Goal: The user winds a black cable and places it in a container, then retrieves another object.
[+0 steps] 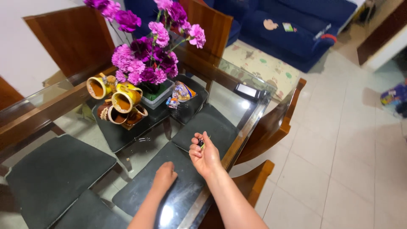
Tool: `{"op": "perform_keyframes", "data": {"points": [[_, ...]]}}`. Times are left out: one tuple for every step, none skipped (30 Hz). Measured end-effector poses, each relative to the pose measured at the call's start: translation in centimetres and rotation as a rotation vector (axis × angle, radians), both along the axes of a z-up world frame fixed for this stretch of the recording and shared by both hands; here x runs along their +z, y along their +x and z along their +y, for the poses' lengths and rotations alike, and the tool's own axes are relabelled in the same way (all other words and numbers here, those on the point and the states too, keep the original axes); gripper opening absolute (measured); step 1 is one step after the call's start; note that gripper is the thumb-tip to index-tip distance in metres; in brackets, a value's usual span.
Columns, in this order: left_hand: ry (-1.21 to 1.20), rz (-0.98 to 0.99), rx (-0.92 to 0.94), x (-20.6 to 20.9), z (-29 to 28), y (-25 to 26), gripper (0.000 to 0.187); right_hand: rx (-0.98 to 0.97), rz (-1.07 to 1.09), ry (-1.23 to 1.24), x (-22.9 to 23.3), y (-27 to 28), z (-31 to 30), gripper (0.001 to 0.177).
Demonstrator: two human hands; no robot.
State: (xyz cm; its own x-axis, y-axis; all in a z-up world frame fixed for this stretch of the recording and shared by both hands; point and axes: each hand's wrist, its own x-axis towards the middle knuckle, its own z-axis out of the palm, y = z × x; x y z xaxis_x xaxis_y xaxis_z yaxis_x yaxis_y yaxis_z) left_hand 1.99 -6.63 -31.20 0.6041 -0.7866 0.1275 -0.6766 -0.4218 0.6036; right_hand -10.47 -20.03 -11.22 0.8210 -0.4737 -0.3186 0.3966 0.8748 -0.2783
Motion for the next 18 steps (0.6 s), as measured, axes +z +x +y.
{"op": "perform_keyframes", "data": {"points": [[-0.01,-0.004,0.015,0.5,0.6,-0.2,0.022,0.015,-0.004,-0.01,0.1,-0.2,0.1,0.03],[-0.092,0.187,0.138,0.9,1.5,-0.5,0.021,-0.006,-0.045,0.028,0.1,-0.4,0.3,0.029],[-0.176,0.377,0.259,1.3,2.4,-0.9,0.021,-0.026,-0.085,0.067,0.1,-0.7,0.6,0.028],[-0.187,0.376,0.276,1.7,4.1,-1.5,0.021,-0.007,-0.085,0.061,0.6,-1.1,1.6,0.028],[-0.4,0.677,0.332,2.1,5.8,-2.3,0.025,-0.009,-0.099,0.123,1.1,-1.6,2.6,0.027],[-0.613,0.975,0.374,2.5,7.6,-3.2,0.029,-0.017,-0.113,0.19,1.6,-2.3,3.9,0.026],[-0.623,0.97,0.383,3.5,9.5,-4.5,0.029,-0.004,-0.113,0.187,1.7,-3.0,5.2,0.026],[-0.735,1.083,0.399,4.4,11.6,-5.9,0.029,0.055,-0.143,0.242,1.6,-3.9,6.5,0.027],[-0.849,1.195,0.412,5.2,13.6,-7.2,0.028,0.114,-0.172,0.297,1.4,-4.8,7.9,0.027],[-0.857,1.189,0.422,5.4,15.5,-8.6,0.028,0.127,-0.171,0.298,1.2,-5.6,9.3,0.027],[-0.915,1.218,0.439,5.6,17.4,-10.0,0.028,0.158,-0.177,0.332,1.0,-6.3,10.7,0.027],[-0.976,1.248,0.456,5.8,19.2,-11.4,0.028,0.19,-0.18,0.364,0.8,-7.0,12.1,0.028],[-0.988,1.244,0.468,5.6,20.7,-12.5,0.028,0.205,-0.175,0.363,0.6,-7.5,13.4,0.028],[-1.026,1.244,0.481,5.4,22.4,-13.4,0.027,0.248,-0.197,0.391,0.3,-8.0,14.8,0.028],[-1.063,1.242,0.495,5.3,24.0,-14.2,0.027,0.291,-0.218,0.42,0.1,-8.5,16.3,0.029],[-1.072,1.233,0.506,5.9,25.1,-14.9,0.027,0.306,-0.217,0.422,0.9,-9.1,17.6,0.029],[-1.099,1.216,0.511,6.6,26.2,-15.5,0.026,0.315,-0.165,0.416,1.6,-9.6,19.0,0.028],[-1.127,1.195,0.523,7.2,27.6,-16.3,0.026,0.331,-0.111,0.412,2.3,-10.1,20.6,0.028]]}}
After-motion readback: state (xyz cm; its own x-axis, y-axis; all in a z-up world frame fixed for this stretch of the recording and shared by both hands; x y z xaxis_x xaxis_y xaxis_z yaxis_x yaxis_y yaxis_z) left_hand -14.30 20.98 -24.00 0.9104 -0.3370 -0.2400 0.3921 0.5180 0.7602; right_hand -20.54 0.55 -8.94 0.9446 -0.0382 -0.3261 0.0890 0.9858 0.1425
